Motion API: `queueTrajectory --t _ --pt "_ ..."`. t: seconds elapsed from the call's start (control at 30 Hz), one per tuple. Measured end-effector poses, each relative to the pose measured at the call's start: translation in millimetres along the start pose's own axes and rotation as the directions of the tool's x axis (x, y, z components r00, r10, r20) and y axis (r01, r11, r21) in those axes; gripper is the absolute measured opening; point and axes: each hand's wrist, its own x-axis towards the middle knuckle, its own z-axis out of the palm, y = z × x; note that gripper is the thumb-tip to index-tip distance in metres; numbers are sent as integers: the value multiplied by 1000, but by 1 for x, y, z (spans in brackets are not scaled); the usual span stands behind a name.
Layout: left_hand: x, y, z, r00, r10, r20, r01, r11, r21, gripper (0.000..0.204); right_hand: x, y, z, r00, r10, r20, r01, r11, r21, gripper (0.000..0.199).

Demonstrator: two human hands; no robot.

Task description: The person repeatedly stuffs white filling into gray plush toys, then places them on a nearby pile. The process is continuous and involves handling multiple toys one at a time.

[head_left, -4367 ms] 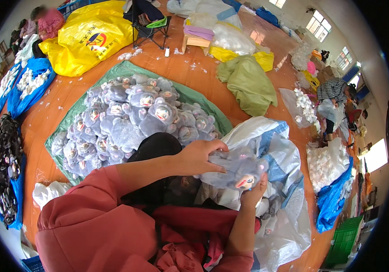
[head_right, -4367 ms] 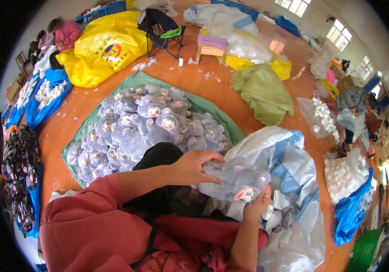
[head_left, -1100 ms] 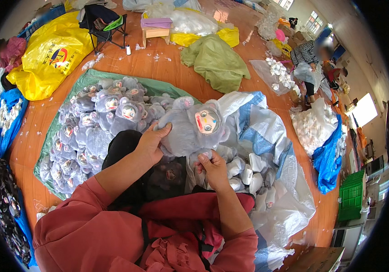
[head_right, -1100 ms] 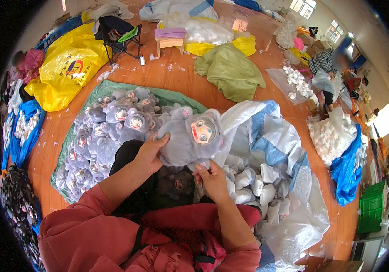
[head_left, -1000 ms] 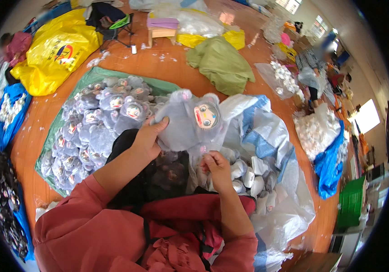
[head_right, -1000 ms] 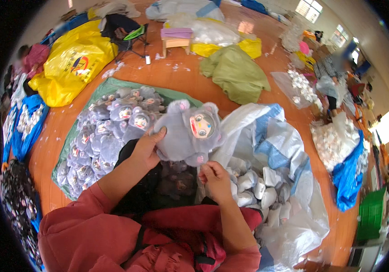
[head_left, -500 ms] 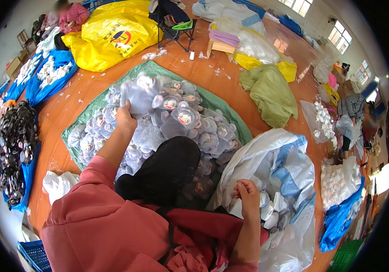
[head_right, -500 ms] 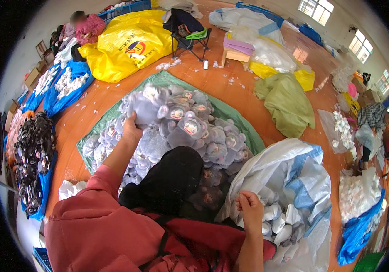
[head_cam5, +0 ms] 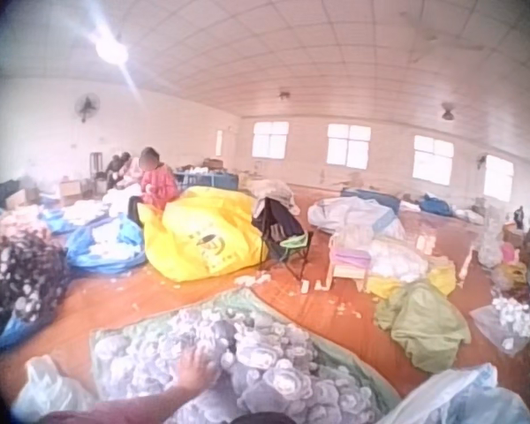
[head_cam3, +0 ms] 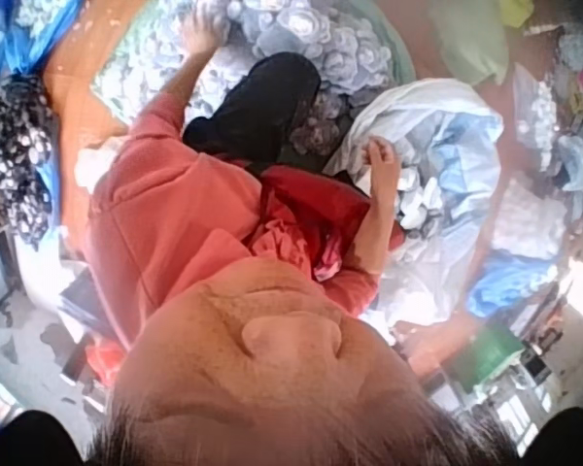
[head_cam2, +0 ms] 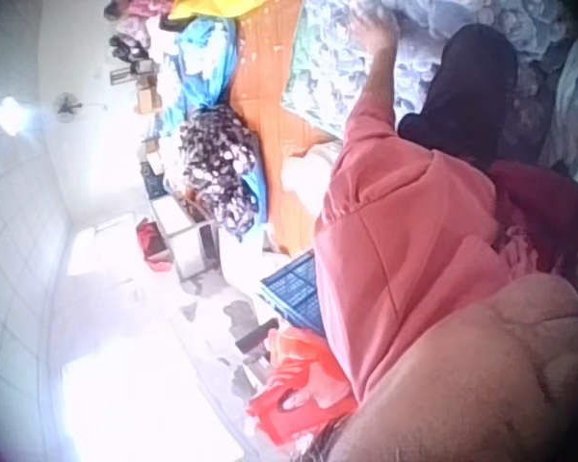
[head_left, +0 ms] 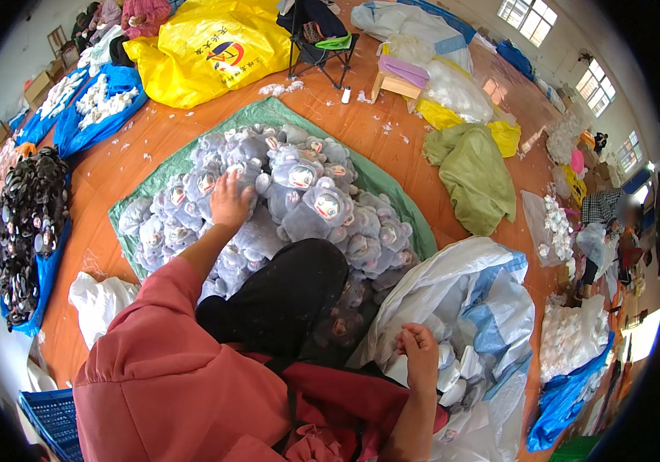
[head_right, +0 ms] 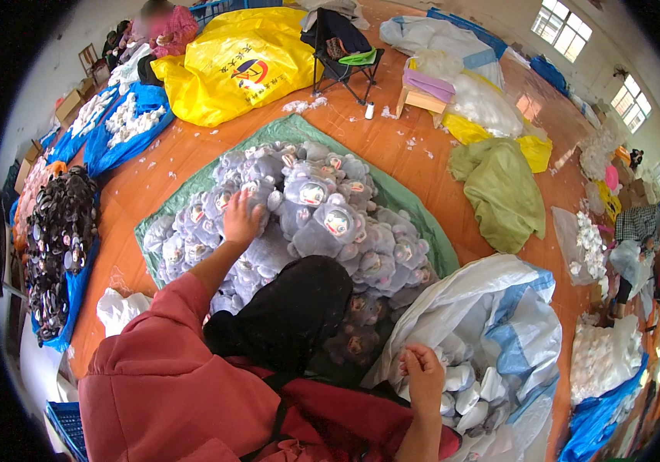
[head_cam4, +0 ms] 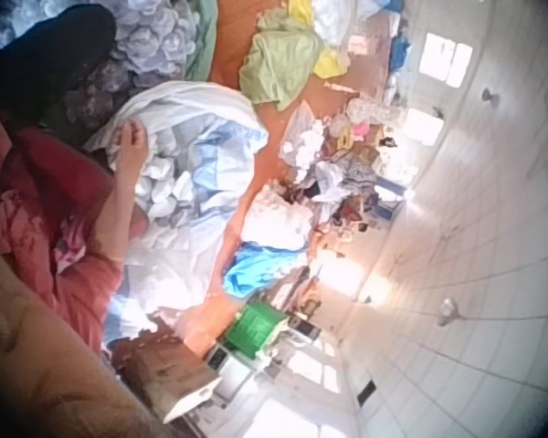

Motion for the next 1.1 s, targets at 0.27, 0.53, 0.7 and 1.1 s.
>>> queueTrajectory --t 0.27,0.53,0.7,1.1 --pt "6 45 11 826 -116 552 -71 950 305 66 3 3 2 999 8 50 -6 998 -55 17" --pt "12 58 4 807 -112 580 -89 948 306 69 1 4 5 996 -42 -72 41 999 -22 16" --pt "7 101 1 967 225 118 -248 940 236 75 8 6 -25 814 -277 -511 256 960 -114 13" --pt "-94 352 -102 609 704 -364 -691 247 -679 65 28 142 -174 858 161 -487 -342 888 -309 45"
